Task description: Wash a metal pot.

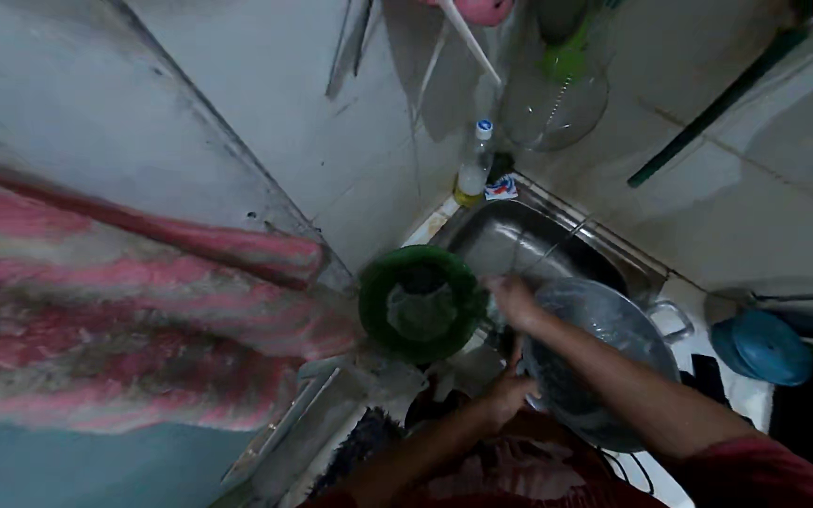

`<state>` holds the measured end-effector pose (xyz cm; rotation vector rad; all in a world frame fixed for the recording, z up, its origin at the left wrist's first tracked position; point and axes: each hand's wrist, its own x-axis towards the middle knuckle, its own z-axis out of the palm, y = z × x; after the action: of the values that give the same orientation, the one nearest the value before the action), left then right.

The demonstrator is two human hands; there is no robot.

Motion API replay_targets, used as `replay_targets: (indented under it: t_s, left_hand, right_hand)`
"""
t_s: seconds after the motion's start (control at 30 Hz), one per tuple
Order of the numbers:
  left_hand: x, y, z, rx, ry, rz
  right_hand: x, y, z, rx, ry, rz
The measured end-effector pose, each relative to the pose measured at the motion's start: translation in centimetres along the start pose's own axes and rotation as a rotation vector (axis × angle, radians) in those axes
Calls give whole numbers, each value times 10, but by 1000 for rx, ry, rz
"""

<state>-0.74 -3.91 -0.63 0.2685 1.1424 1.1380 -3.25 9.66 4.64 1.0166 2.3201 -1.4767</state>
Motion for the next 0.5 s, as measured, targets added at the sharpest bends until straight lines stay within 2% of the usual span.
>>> replay_targets:
  t_s: [0.07, 0.1, 0.2, 0.3, 0.4, 0.5]
  left_hand:
    - [1, -3, -5, 42, -13, 1]
    - [0, -4, -6, 39, 2, 2]
    - [-4, -1, -8, 33, 33, -30]
    - [-10, 5, -11, 33, 29, -32]
    - [-9, 8, -12, 11, 30, -6]
    - [-7, 15, -12, -7, 9, 1]
  right_hand:
    - [29, -18, 25, -146, -189, -178]
    - [45, -24, 34, -261, -207, -274]
    - [84, -23, 52, -577, -77, -488]
    - [103, -7, 67, -847, -87, -561]
    - [103, 3, 73, -774, -18, -544]
    - [80, -9, 53, -445, 126, -504]
